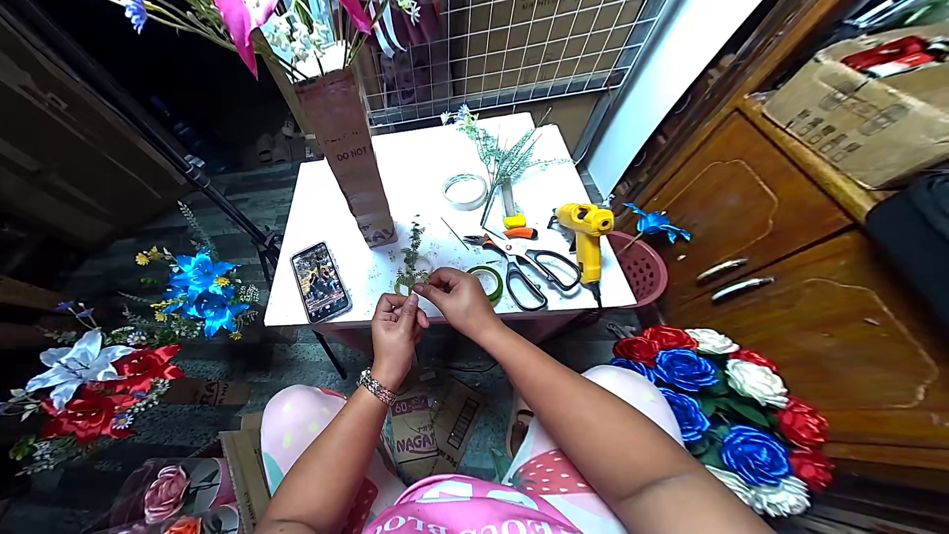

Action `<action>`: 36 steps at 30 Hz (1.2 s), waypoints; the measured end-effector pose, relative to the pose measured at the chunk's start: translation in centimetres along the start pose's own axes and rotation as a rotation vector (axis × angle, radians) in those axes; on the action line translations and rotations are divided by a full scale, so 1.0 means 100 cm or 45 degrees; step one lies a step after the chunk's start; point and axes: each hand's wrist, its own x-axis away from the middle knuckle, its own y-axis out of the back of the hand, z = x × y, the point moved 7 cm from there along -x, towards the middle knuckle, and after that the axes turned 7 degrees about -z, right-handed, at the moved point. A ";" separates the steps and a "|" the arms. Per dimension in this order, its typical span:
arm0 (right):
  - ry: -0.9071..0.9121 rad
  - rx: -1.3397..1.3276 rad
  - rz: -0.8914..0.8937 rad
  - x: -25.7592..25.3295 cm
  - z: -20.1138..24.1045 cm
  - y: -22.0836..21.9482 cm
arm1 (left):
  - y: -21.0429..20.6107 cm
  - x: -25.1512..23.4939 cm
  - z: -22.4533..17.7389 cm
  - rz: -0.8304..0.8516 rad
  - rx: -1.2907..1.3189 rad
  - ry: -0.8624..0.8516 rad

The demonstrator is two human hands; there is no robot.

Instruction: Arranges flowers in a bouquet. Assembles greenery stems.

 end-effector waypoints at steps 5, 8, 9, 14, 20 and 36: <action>-0.144 -0.074 0.066 0.001 -0.005 -0.004 | 0.001 0.000 0.002 -0.003 -0.023 -0.006; -0.195 -0.088 0.075 0.007 0.001 -0.003 | 0.003 0.000 0.005 -0.029 -0.070 0.003; -0.215 -0.092 0.082 0.008 0.002 -0.004 | 0.003 0.000 0.006 -0.027 -0.070 0.012; -0.224 -0.096 0.094 0.008 0.001 -0.003 | 0.001 0.000 0.006 -0.012 -0.022 0.065; -0.228 -0.117 0.099 -0.002 -0.010 -0.006 | 0.001 -0.002 0.004 0.003 0.084 0.058; -0.263 -0.207 0.150 0.005 -0.001 -0.002 | -0.003 -0.005 0.004 0.109 0.118 0.102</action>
